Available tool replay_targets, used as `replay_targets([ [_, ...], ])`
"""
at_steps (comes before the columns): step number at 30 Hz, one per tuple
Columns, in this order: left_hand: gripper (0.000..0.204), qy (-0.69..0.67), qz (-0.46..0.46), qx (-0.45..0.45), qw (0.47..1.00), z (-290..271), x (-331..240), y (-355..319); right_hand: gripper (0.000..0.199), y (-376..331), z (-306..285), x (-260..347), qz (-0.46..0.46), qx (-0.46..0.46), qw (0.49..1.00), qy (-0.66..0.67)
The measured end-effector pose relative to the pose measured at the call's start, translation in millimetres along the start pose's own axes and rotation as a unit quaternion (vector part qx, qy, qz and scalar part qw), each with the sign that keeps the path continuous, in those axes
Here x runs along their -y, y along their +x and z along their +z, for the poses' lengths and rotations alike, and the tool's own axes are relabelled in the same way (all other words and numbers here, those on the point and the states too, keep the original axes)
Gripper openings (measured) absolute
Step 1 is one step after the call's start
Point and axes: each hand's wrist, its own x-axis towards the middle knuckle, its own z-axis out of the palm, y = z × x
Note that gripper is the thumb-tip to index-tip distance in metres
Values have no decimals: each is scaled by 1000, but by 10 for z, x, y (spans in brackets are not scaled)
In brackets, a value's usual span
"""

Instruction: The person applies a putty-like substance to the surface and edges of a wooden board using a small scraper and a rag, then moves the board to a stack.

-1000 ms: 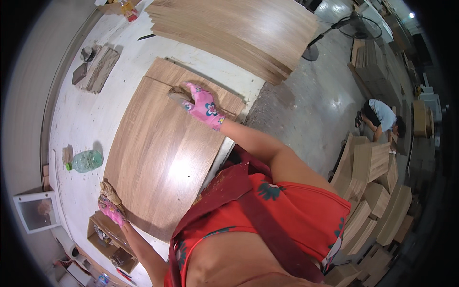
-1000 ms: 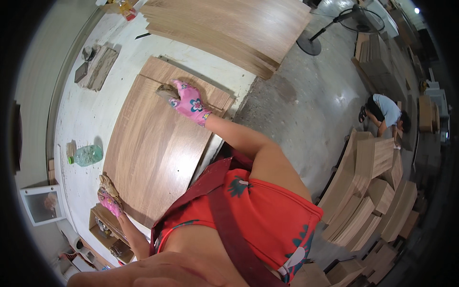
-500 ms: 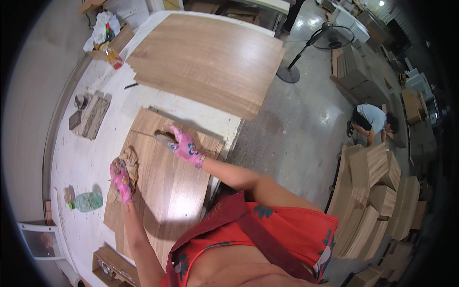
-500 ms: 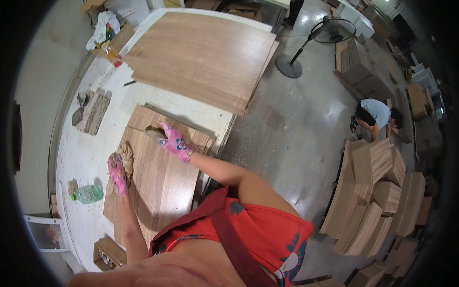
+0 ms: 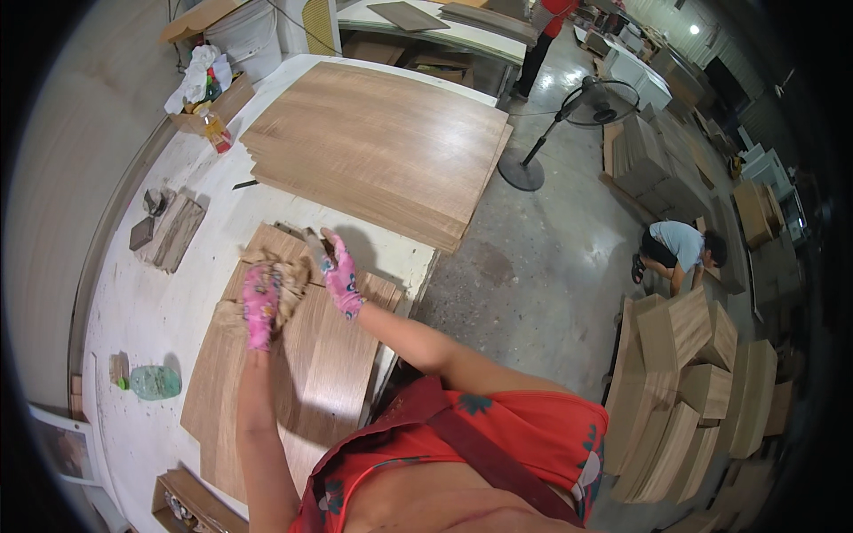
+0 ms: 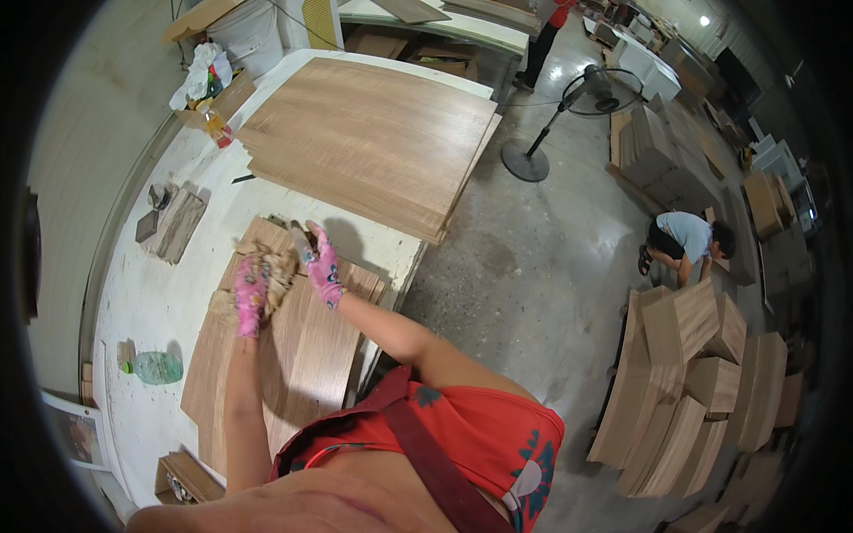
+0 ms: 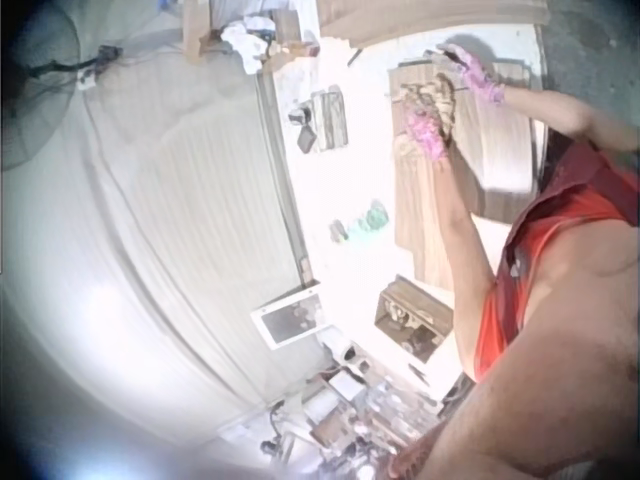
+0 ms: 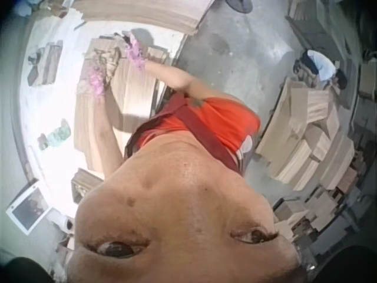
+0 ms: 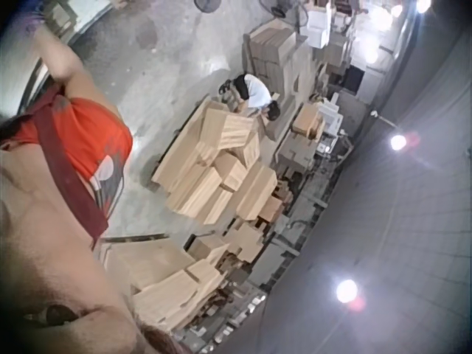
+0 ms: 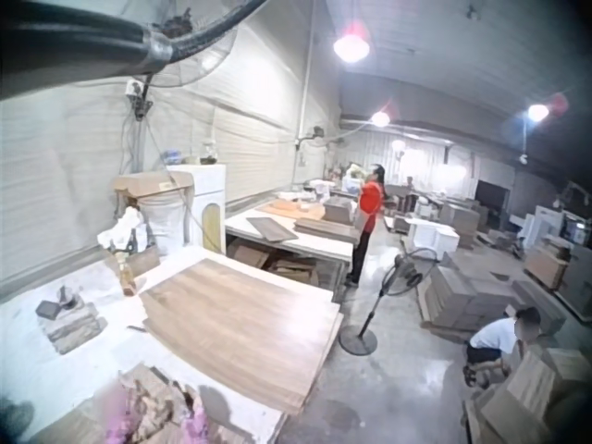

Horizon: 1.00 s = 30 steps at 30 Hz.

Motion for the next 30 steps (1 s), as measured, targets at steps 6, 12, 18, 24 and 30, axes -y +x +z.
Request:
replay_targets([
  [6,39,-22,67,92,993,238,-960,-1078,44,107,60,-68,-42,-47,997,-34],
  [12,34,12,20,42,999,-349,-1747,-2427,48,51,58,27,14,91,985,-149],
  [18,34,138,-164,-143,966,-1194,-1455,-3469,55,-40,119,226,-33,166,926,-338],
  [24,35,256,-294,-215,896,-1799,-826,-4259,50,-293,-14,443,-63,236,880,-407],
  [30,37,291,-309,-192,885,-1935,-479,-4281,59,-824,-476,693,-2,219,911,-350],
])
